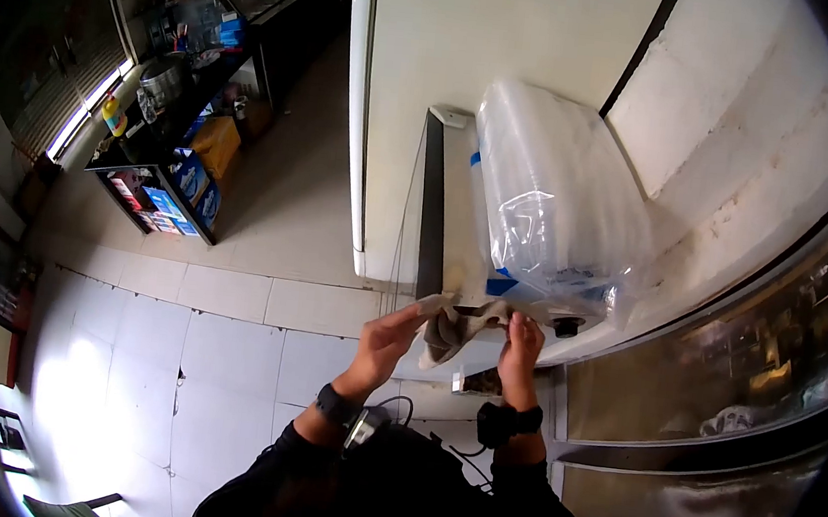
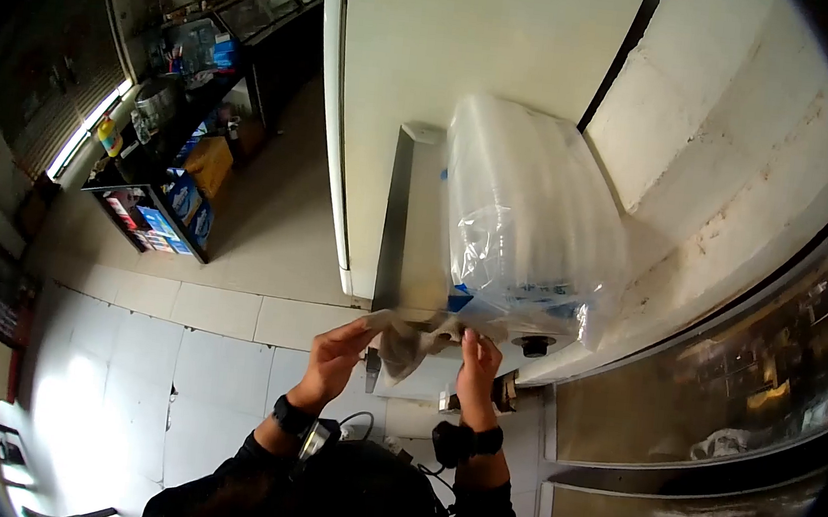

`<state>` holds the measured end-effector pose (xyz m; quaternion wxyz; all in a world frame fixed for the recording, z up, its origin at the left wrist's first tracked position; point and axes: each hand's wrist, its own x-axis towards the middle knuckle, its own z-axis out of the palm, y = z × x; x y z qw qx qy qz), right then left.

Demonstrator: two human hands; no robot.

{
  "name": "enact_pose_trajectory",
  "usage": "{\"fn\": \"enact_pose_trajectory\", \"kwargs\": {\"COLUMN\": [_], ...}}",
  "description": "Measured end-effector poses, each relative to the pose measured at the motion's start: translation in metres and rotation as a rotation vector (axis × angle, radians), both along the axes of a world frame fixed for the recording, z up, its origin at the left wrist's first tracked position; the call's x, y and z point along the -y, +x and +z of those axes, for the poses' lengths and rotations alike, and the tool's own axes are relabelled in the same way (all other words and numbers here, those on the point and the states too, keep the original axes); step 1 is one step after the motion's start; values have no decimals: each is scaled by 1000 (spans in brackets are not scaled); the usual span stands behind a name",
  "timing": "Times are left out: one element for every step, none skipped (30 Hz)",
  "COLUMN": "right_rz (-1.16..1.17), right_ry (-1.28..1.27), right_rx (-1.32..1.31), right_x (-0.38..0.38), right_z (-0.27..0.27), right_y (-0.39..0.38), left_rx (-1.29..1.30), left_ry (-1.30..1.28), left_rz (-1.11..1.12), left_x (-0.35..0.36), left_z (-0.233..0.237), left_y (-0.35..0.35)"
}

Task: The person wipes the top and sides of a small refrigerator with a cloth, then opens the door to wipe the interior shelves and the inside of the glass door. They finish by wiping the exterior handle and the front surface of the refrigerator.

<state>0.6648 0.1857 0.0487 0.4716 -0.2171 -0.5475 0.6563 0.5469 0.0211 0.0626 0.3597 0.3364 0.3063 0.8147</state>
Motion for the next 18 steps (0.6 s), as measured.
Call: {"fn": "enact_pose_trajectory", "kwargs": {"right_rz": [-62,-67,-28,8,-15,-28,-159,-296,-311,-275,-239,-256,-181,-110,-1,-19,34,93], "right_ry": [107,100,256,411,632,618,968,1315,1299,1339,1378,1362,1281,1200,1089,1070,1101,1129], "right_rx": [79,75,172,268,391,385,512,639,637,678,718,719,757,789,914,916,1005,1094], "right_x": [4,8,15,20,19,19,19,19,20,23,25,24,23,21,22,21,18,16], "right_z": [5,9,22,28,25,23,23,25,29,36,40,41,41,44,53,59,66,71], "right_y": [6,5,1,-4,-10,-19,-30,-39,-44,-45,-47,-47,-46,-46,-45,-47,-52,-57], "left_rx": [-27,-55,-146,-153,-439,-729,-905,-921,-1061,-1200,-1281,-1298,-1275,-1254,-1284,-1299,-1342,-1382], "left_ry": [19,35,-55,-64,-192,-315,-366,-366,-418,-469,-451,-447,-485,-521,-487,-480,-475,-471], "left_rz": [55,107,206,195,299,400,465,453,420,384,389,374,311,250,259,239,285,332], "left_x": [8,14,17,18,17,14,6,-2,-11,-17,-21,-23,-25,-29,-31,-36,-44,-50], "left_z": [4,10,15,18,22,26,32,37,41,43,41,40,40,40,41,38,34,34], "left_y": [1,1,1,0,-2,-5,-7,-11,-14,-16,-20,-25,-29,-34,-39,-47,-56,-64]}}
